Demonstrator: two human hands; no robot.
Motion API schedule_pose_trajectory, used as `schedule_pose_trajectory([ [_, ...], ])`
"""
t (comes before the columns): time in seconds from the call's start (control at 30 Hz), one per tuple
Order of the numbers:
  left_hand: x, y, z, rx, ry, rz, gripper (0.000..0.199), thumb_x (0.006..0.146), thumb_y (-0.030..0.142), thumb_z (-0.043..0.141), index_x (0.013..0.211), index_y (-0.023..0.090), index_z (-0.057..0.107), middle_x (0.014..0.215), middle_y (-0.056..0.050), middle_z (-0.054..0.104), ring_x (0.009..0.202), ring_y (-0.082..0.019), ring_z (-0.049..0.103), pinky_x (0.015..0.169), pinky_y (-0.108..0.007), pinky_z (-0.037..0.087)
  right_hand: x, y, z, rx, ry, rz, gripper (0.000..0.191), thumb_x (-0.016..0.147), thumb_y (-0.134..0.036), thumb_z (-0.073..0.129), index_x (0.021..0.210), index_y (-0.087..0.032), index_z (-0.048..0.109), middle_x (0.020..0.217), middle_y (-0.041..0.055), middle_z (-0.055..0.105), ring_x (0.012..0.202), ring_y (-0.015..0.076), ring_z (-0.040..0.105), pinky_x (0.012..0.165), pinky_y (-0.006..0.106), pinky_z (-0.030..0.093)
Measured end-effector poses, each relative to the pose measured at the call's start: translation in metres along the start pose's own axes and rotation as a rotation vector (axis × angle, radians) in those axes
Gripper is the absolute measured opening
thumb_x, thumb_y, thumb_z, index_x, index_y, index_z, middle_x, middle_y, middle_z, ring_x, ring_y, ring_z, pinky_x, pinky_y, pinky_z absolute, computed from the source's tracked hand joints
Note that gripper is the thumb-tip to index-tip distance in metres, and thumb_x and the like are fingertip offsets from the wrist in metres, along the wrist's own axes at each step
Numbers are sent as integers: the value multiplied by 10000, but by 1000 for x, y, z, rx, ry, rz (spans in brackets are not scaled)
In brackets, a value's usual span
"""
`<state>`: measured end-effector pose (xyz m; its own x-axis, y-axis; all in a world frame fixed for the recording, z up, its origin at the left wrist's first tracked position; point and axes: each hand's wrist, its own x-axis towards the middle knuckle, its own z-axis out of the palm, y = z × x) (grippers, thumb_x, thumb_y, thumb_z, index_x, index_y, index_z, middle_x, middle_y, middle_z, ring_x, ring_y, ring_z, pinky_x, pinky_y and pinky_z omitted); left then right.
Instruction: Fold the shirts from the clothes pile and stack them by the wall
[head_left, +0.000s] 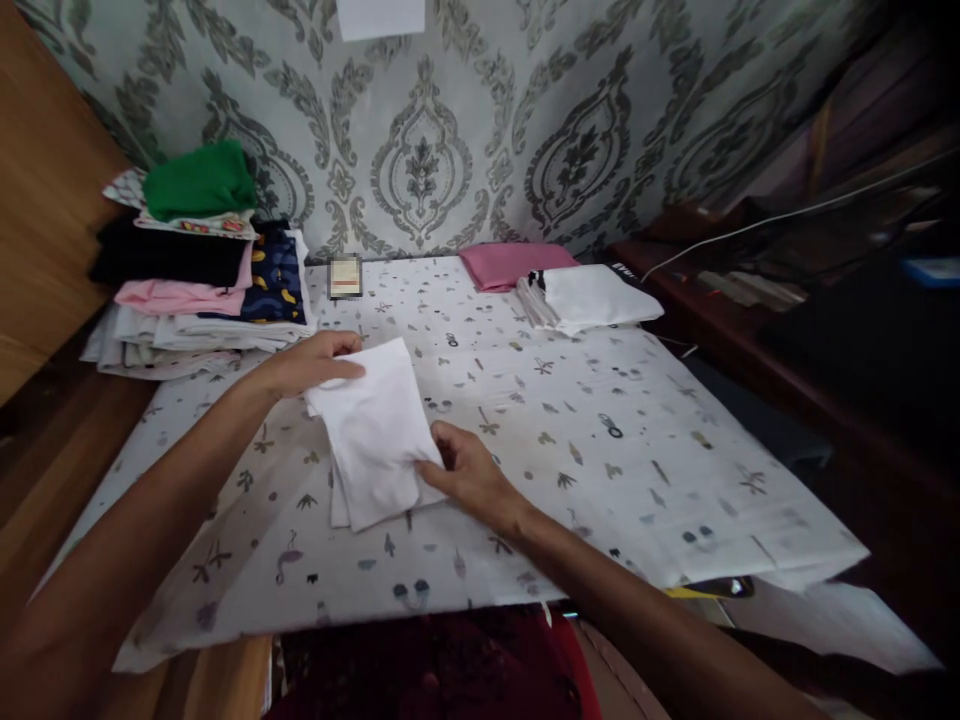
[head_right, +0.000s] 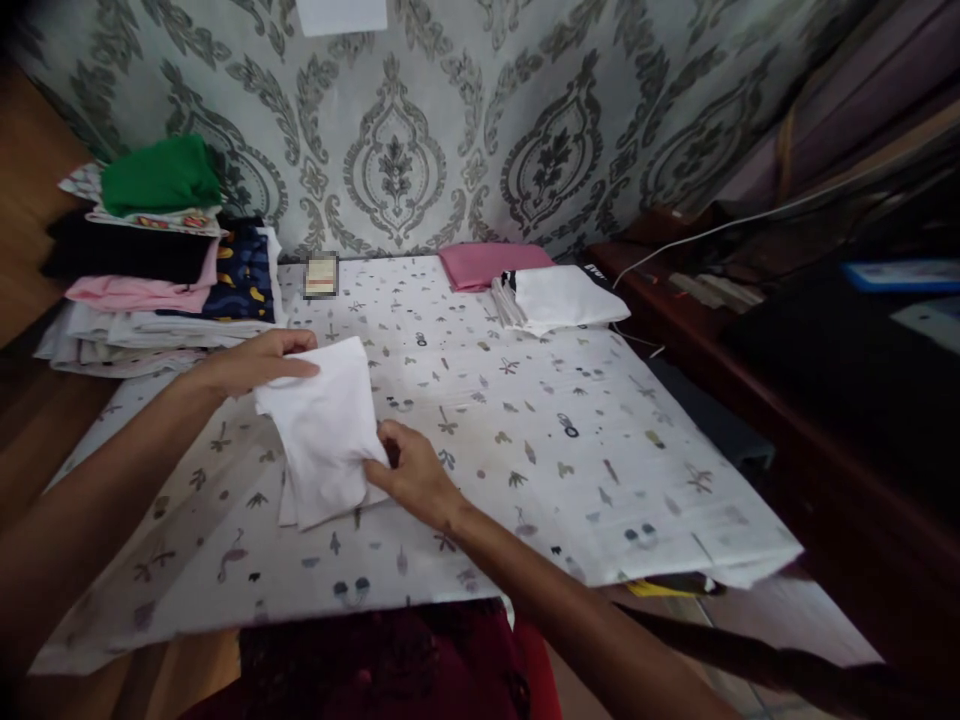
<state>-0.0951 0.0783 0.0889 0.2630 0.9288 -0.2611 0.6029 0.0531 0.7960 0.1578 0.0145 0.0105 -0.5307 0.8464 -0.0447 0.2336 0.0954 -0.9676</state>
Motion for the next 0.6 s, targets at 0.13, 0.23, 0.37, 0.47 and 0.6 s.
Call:
schedule_pose_trajectory([
  [0.13,-29,58,-1,-82,63,43,309,689,420,656,789,213,449,681,36,513,506,-99,469,451,-217,324,5,-4,-23,440,-137,14,492,752,-336,686,1181,-230,471,1089,73,685,992,219,651,831,378,547],
  [0.23,-37,98,3,48,60,172,266,708,373,653,753,203,453,661,35,472,521,-91,455,471,-208,315,17,-19,-36,490,-146,-56,716,756,-369,720,1383,-250,397,1315,119,621,1161,252,609,931,428,541],
  [0.37,-35,128,11,76,33,264,257,705,317,659,709,205,428,624,47,435,501,-77,410,454,-188,290,33,-34,-45,503,-116,-114,588,691,-405,806,1207,-191,622,1223,98,684,1081,266,647,947,467,541],
  [0.47,-35,137,15,8,19,232,248,698,298,675,717,208,444,605,56,470,463,-71,397,428,-175,285,39,-32,-48,584,-127,-103,497,610,-353,869,1047,-181,704,1059,50,741,973,232,674,952,463,531],
  [0.6,-41,143,19,-97,131,138,255,651,279,717,697,208,476,574,53,513,399,-69,412,392,-168,260,35,-17,-50,612,-265,-6,397,606,-298,874,963,-192,739,960,18,756,887,190,682,934,430,527],
])
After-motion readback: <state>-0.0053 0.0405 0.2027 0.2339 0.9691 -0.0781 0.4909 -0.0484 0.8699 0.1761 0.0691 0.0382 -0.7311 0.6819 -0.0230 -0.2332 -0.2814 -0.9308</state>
